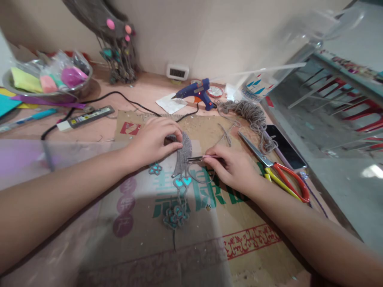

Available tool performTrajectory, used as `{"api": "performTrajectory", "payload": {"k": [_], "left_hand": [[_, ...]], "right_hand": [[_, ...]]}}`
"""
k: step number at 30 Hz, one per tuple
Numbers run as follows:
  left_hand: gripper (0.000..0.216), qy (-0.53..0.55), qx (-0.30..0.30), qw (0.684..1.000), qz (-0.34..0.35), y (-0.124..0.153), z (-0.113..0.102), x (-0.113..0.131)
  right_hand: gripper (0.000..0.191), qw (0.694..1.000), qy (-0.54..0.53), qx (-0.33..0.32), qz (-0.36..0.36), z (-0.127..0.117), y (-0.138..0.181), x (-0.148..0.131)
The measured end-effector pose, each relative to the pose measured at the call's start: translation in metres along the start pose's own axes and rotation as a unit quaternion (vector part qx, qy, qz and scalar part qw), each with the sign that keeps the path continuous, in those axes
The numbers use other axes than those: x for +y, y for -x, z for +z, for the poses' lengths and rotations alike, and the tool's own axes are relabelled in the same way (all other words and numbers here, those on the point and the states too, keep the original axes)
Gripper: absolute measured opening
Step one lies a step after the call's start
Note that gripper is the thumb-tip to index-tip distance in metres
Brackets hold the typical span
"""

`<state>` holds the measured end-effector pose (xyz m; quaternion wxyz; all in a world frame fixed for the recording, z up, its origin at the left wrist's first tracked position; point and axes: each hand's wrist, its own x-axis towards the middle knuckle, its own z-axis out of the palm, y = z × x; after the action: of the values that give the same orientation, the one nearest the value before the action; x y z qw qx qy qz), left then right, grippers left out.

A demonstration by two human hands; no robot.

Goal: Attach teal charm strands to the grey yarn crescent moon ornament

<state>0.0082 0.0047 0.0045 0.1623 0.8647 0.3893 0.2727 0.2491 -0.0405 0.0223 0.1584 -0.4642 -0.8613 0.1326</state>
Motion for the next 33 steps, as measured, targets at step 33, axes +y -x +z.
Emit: {"api": "performTrajectory", "payload": {"k": [33], "left_hand": [[0.013,-0.009,-0.014,1.0,-0.011,0.0003,0.0012,-0.0023]], "right_hand": [[0.025,0.999,0.021,-0.009,0.023,0.0053,0.0007,0.0001]]}}
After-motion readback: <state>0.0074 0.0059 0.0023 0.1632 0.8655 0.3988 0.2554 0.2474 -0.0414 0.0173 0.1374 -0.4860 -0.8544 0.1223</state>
